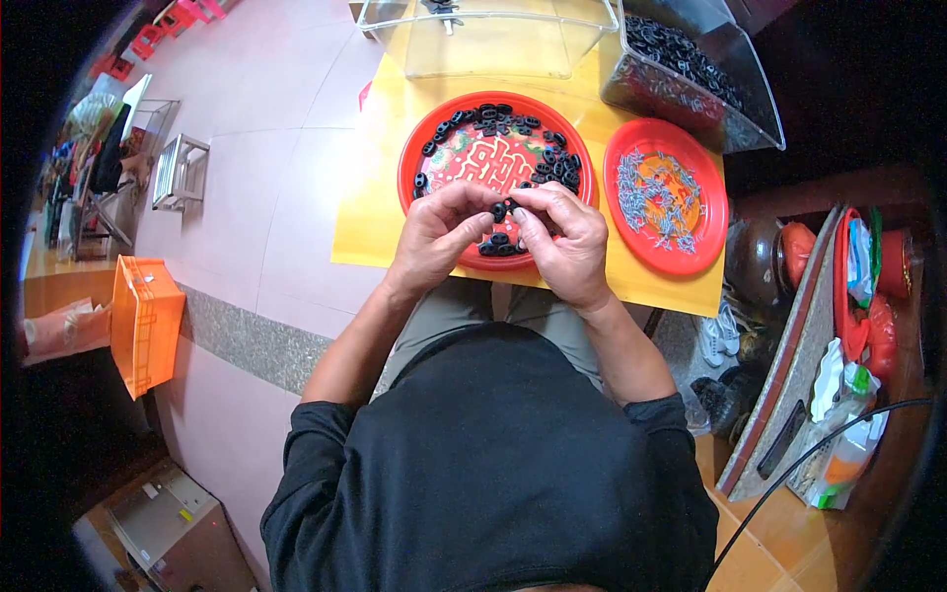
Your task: The person assembles plastic cord locks by hand, picking components from a tray and fitting them together.
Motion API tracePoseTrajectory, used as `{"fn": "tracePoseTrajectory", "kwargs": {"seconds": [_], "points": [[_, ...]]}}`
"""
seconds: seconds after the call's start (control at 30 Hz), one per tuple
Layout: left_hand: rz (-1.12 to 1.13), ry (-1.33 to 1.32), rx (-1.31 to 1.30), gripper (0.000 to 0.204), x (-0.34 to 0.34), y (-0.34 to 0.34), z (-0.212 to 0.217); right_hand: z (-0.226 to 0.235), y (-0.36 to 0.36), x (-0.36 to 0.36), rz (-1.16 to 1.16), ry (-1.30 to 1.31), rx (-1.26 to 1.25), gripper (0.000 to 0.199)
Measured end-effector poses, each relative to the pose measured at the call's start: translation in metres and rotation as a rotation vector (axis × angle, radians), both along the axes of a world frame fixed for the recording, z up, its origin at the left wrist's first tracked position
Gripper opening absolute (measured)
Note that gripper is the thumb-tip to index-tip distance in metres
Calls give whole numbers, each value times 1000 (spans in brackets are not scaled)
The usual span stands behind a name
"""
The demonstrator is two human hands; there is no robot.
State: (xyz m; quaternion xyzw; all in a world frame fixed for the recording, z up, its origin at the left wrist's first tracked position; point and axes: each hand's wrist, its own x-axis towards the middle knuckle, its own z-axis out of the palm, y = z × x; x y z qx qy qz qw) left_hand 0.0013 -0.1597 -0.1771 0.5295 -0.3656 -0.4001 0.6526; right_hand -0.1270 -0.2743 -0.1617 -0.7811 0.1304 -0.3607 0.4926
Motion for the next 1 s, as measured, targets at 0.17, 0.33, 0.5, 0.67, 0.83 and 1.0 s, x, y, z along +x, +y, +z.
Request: {"fn": "tracePoseTrajectory", "kwargs": {"seconds": [0.17, 0.33, 0.5, 0.67, 0.83, 1.0], "points": [[16, -26, 3, 17, -2, 1, 2, -1, 1, 1, -5, -7, -15, 18], [44, -45, -23, 16, -6, 0, 7, -6, 7, 2, -68, -45, 39, 17], [26, 141, -33, 15, -8, -2, 7, -12, 14, 4, -110, -120, 228, 14], [50, 74, -46, 15, -10, -1, 7, -11, 11, 2, -90, -77, 209, 15], [59, 17, -45, 15, -11, -1, 11, -8, 15, 3, -100, -129, 241, 17], [35, 81, -51, 17, -10, 0, 8, -9, 15, 5, -107, -167, 273, 13]]}}
